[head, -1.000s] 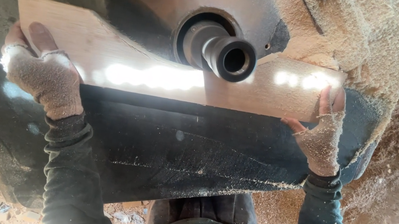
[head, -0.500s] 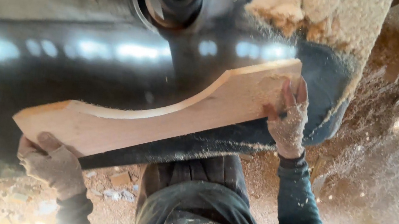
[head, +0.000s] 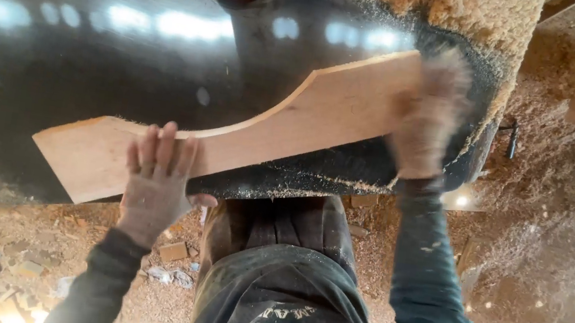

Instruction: The person uses a spindle shaper to smooth and shape the curved edge of a light-colored wooden piece. They repeatedly pass the wood against the rotating cutter, adjusting grip and orientation to refine the profile.

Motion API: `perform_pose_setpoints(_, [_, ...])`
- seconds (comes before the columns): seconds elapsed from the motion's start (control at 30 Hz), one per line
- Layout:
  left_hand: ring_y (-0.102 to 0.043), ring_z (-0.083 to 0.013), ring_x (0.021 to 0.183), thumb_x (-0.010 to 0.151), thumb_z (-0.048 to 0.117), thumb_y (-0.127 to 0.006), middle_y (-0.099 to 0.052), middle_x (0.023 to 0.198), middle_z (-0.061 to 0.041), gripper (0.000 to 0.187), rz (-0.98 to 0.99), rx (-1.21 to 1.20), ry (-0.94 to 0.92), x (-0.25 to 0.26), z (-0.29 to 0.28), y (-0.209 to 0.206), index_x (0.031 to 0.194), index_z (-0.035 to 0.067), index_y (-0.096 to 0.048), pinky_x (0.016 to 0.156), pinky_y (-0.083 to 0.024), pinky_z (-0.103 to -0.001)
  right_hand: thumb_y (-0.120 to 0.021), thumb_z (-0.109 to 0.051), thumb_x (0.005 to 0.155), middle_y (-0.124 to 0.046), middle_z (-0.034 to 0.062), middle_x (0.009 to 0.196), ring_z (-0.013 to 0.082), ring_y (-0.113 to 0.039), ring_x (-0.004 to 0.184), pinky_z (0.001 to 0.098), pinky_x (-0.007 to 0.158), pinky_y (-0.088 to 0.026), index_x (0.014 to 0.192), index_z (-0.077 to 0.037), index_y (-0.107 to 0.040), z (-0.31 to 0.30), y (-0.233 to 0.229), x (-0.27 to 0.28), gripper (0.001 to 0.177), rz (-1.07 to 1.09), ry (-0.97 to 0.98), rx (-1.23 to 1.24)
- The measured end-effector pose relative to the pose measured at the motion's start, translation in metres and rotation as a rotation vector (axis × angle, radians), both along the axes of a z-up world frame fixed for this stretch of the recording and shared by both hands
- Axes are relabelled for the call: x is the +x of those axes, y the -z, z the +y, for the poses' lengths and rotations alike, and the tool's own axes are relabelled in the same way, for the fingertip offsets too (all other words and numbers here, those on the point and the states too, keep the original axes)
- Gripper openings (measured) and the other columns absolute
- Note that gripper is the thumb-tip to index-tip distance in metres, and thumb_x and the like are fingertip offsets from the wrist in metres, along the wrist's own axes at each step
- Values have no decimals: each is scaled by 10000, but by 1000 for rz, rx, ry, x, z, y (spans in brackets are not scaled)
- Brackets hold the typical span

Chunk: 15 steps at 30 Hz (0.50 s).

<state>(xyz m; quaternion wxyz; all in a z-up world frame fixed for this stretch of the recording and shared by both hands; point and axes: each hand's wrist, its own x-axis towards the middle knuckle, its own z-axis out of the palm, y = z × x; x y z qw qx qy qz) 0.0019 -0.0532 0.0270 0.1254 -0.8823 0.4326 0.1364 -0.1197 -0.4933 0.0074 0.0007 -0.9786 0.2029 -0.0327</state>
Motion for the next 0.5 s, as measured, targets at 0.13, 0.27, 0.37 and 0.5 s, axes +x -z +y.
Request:
perform_pose_setpoints(0.13, [-545,-336,1115,640,470,-863,-532,1261,-158,1120,-126,-602,115,20,-8,31,1589,83,-413,1080,-417,-548,-705,-313,1102,-361,165,1588,416,-374,1439,521,1158,-400,1573,-107,-492,-69,-22,-105,556,33,773,251])
perform_pose_setpoints(0.27, [-579,-312,976,772,382,-673,-567,1165,-115,736,-134,-718,134,-15,-22,17,1469,158,-596,908,-476,-491,-629,-587,1010,-611,230,1295,424,-677,1043,493,778,-578,1460,-72,-650,-38,11,-181,684,-164,210,-212])
perform_pose_setpoints(0.37, [-598,-286,948,695,653,-730,-601,1144,-90,917,-12,-742,45,-77,-48,-13,1483,206,-590,870,-452,-466,-671,-203,984,-658,154,1213,345,-669,1091,417,945,-573,1330,-99,-649,89,-91,-150,362,-134,750,1027])
perform_pose_setpoints(0.5, [-615,-259,1120,606,716,-795,-654,1213,-50,997,335,-571,-194,-138,-133,-78,1470,276,-563,964,-468,-447,-828,-618,628,-273,371,1598,568,-317,1438,686,1159,-315,1619,-33,-186,121,-60,-159,1318,-458,363,1963])
